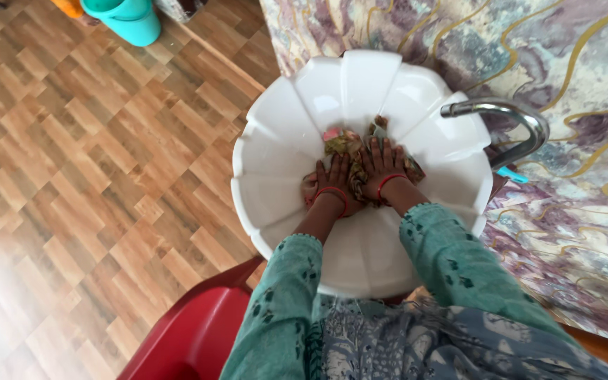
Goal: The person washes a multicolored cloth by hand in a white shell-shaped sink, rubbing and wringing it under water from a faucet.
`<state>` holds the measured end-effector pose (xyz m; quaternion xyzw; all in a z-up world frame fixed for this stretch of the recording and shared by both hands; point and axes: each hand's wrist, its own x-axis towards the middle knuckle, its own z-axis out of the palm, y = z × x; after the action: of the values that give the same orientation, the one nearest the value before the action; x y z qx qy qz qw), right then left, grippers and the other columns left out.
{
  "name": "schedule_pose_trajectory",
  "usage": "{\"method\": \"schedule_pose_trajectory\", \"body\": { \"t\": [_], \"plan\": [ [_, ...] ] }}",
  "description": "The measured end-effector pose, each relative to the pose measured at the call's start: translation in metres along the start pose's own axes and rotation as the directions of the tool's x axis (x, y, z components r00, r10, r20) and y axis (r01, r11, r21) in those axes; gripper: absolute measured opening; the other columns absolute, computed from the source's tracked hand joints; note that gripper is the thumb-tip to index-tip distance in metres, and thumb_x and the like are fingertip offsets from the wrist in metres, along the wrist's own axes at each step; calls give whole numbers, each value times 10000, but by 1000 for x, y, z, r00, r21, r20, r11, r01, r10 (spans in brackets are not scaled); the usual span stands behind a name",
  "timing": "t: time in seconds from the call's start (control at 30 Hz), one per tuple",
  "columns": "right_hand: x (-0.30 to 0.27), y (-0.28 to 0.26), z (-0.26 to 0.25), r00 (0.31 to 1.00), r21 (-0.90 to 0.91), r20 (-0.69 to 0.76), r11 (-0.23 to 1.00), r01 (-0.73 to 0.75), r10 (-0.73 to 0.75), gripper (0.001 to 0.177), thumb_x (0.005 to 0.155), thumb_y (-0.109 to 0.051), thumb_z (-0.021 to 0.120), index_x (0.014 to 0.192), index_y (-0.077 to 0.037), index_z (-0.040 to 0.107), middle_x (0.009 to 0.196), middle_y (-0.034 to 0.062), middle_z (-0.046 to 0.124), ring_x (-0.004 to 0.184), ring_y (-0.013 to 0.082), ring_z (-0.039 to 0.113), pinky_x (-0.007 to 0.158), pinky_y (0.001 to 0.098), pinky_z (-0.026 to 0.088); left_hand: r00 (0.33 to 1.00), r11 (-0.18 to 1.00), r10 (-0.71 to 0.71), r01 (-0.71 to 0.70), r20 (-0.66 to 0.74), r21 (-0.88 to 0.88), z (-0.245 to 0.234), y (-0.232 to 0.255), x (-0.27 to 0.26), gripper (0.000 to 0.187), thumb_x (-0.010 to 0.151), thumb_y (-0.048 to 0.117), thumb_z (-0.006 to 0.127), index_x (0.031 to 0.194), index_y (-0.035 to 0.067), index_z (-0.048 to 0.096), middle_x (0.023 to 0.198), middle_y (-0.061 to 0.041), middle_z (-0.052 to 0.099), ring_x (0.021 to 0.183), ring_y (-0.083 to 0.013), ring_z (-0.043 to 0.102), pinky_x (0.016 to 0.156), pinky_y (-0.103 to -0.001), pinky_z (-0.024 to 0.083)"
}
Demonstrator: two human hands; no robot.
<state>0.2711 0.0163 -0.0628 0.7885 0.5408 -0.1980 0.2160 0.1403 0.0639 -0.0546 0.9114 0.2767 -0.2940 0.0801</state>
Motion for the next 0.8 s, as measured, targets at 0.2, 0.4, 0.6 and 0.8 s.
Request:
{"method": "schedule_pose_trajectory", "body": {
  "t": [0.2, 0.4, 0.6, 0.8],
  "plan": [
    [-64, -26, 15, 926, 6, 359, 993, 121, -115, 891, 1003, -597, 392, 1660, -261, -107, 1705, 90, -312, 1571, 375, -268, 1244, 641, -68, 972, 996, 51, -33, 228, -82, 7, 0, -95, 1182, 782, 904, 360, 1658, 166, 69, 1733, -132, -88, 1586, -332, -168, 1188, -719, -69],
    [-73, -85, 68, 866, -19, 244, 891, 454, -436, 849, 1041, -467, 374, 1664, -101, -71, 1663, 283, -259, 1490, 567, -205, 1188, 689, 59, 960, 994, 111, -110, 259, -18, 12, -46, -159, 1208, 717, 921, 393, 1655, 205, 133, 1707, -186, -13, 1573, -388, -88, 1229, -607, -44],
    [-85, -158, 25, 774, 210, 318, 837, 505, -547, 826, 951, -569, 461, 1635, -167, 229, 1629, 386, -199, 1517, 601, -208, 1250, 655, 37, 889, 913, 219, -332, 403, 236, -40, -117, -183, 1311, 623, 965, 560, 1550, 49, 419, 1711, -221, 54, 1576, -370, -21, 1205, -619, -46],
    [-19, -195, 53, 842, 247, -177, 805, 539, -509, 972, 960, -578, 526, 1626, 12, 135, 1571, 431, -204, 1427, 655, -235, 1117, 763, 0, 893, 799, 353, -443, 279, 406, -63, -178, -148, 1303, 717, 998, 440, 1541, -12, 410, 1661, -263, 204, 1578, -384, 14, 1202, -645, -85]
  ]
}}
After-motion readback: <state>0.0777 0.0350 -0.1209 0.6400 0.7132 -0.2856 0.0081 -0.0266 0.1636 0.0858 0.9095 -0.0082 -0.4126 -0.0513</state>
